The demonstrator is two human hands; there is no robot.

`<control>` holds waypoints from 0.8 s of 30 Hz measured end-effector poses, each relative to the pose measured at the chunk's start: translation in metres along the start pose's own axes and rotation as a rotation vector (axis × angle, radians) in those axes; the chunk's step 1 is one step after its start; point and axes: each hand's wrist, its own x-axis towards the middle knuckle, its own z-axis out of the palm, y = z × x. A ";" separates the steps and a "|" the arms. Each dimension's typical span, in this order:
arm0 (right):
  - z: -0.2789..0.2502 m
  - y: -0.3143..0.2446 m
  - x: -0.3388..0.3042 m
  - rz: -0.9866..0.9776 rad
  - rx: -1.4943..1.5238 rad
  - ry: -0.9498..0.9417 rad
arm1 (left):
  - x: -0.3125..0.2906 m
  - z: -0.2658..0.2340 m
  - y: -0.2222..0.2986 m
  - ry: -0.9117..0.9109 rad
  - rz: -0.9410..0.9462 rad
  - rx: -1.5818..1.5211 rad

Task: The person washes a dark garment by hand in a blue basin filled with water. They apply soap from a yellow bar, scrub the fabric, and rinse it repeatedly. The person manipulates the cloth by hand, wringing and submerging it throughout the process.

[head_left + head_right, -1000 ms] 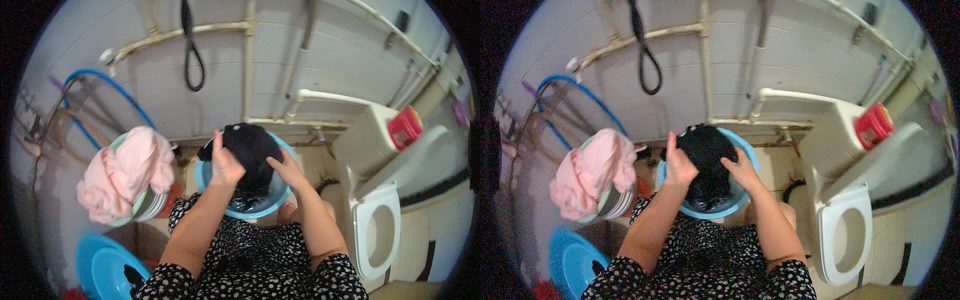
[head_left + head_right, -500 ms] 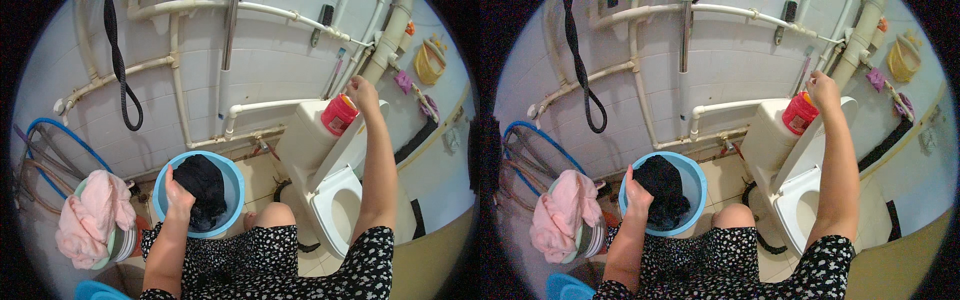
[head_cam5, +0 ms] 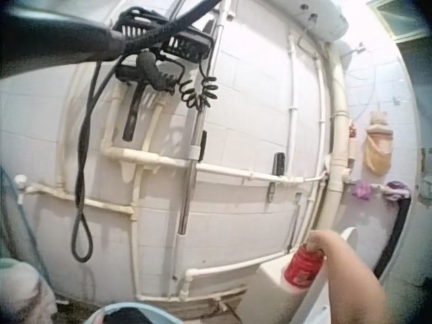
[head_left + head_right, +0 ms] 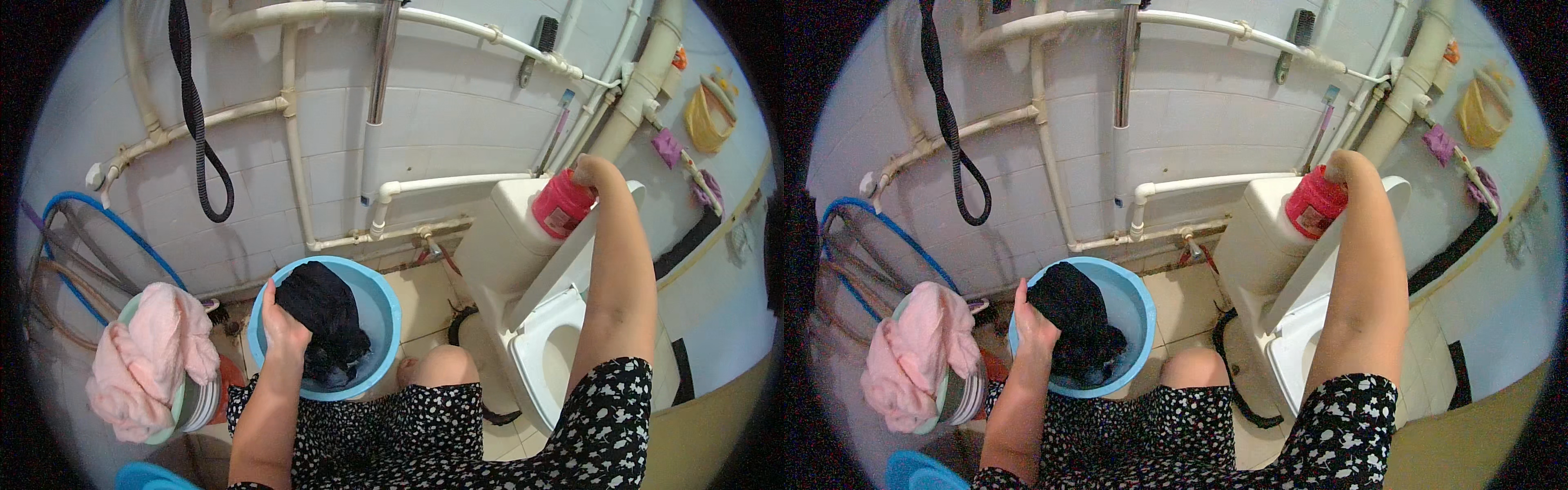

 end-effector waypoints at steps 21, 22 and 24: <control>-0.016 -0.156 -0.211 -0.970 1.110 0.647 | -0.005 0.006 -0.008 0.024 -0.041 -0.118; 0.007 -0.183 -0.234 -0.901 1.001 0.650 | -0.005 0.007 -0.008 -0.003 -0.041 -0.143; 0.061 -0.239 -0.274 -0.982 0.857 0.736 | -0.012 0.008 -0.005 -0.122 -0.059 -0.166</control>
